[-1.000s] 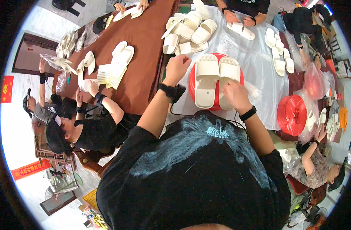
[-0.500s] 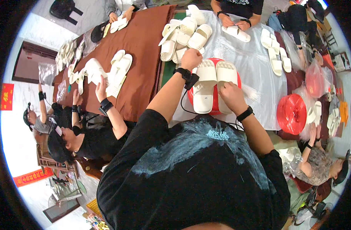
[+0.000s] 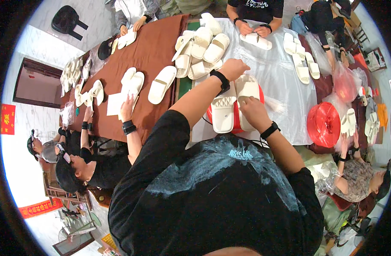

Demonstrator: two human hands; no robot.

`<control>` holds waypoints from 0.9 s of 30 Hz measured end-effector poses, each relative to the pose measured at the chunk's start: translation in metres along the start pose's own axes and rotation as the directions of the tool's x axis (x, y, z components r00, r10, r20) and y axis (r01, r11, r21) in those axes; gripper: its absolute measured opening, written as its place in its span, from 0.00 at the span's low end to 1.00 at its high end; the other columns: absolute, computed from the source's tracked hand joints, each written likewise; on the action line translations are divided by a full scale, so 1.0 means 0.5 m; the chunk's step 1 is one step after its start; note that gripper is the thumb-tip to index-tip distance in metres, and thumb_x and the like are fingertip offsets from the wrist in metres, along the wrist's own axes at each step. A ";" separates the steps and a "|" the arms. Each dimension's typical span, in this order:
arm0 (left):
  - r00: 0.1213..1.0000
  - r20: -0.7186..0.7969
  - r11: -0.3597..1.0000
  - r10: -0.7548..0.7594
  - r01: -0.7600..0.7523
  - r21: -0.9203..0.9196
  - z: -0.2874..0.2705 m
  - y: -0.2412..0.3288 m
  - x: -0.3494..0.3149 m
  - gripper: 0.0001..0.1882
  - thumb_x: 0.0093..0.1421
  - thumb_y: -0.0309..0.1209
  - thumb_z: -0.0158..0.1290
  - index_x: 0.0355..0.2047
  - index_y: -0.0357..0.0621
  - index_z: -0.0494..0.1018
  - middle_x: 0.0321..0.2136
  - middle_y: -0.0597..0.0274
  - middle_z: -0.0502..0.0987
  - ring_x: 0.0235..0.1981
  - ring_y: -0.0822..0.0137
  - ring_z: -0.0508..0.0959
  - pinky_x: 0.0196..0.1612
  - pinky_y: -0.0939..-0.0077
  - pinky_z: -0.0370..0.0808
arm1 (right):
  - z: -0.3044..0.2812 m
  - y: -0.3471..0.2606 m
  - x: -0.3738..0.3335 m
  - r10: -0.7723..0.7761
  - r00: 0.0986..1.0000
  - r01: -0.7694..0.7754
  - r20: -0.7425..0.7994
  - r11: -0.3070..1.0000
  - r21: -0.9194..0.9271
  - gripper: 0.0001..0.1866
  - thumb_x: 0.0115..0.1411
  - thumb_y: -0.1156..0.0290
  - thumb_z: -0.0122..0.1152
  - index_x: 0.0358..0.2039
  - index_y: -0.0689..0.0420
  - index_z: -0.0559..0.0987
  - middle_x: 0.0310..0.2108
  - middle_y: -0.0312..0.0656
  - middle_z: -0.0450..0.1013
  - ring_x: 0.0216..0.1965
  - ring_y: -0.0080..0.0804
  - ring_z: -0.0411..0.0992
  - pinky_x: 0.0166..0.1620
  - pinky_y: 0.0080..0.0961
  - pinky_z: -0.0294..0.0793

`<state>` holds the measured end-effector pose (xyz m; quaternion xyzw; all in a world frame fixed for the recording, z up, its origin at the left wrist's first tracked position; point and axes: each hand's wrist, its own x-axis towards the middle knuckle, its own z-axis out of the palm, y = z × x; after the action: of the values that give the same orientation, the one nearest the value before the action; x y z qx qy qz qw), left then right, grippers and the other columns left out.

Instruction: Assembling and inspecting white slippers at a manufacturing table.

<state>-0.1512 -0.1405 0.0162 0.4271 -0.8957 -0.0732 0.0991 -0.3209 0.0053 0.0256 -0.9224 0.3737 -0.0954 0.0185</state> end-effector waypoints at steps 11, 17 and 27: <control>0.994 -0.059 0.989 -0.093 0.099 0.114 -0.008 -0.001 -0.011 0.04 0.52 0.31 0.54 0.25 0.47 0.77 0.24 0.53 0.79 0.28 0.53 0.80 0.31 0.59 0.76 | -0.039 -0.012 0.003 0.017 0.985 0.019 -0.169 0.977 0.214 0.10 0.53 0.69 0.61 0.34 0.59 0.76 0.35 0.43 0.74 0.36 0.39 0.73 0.39 0.34 0.74; 0.924 -0.371 0.996 -0.089 0.086 -0.023 -0.071 0.057 -0.097 0.04 0.54 0.32 0.53 0.26 0.49 0.77 0.18 0.56 0.76 0.24 0.54 0.78 0.27 0.60 0.73 | -0.075 0.007 0.064 0.418 0.790 -0.148 -0.449 0.840 0.522 0.11 0.56 0.74 0.59 0.40 0.59 0.76 0.40 0.45 0.74 0.42 0.47 0.71 0.44 0.36 0.72; 0.815 -0.293 0.658 -0.500 0.137 -0.741 -0.060 0.086 -0.205 0.05 0.54 0.23 0.56 0.30 0.35 0.78 0.24 0.57 0.80 0.26 0.70 0.79 0.32 0.77 0.74 | -0.013 0.011 0.141 0.419 0.907 -0.209 -0.050 0.549 0.809 0.08 0.60 0.72 0.56 0.37 0.63 0.79 0.25 0.46 0.75 0.28 0.32 0.75 0.33 0.25 0.72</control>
<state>-0.1132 -0.0348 0.0428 0.5183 -0.6568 -0.3109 0.4509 -0.2763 -0.0474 0.0428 -0.7175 0.4520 -0.3542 0.3942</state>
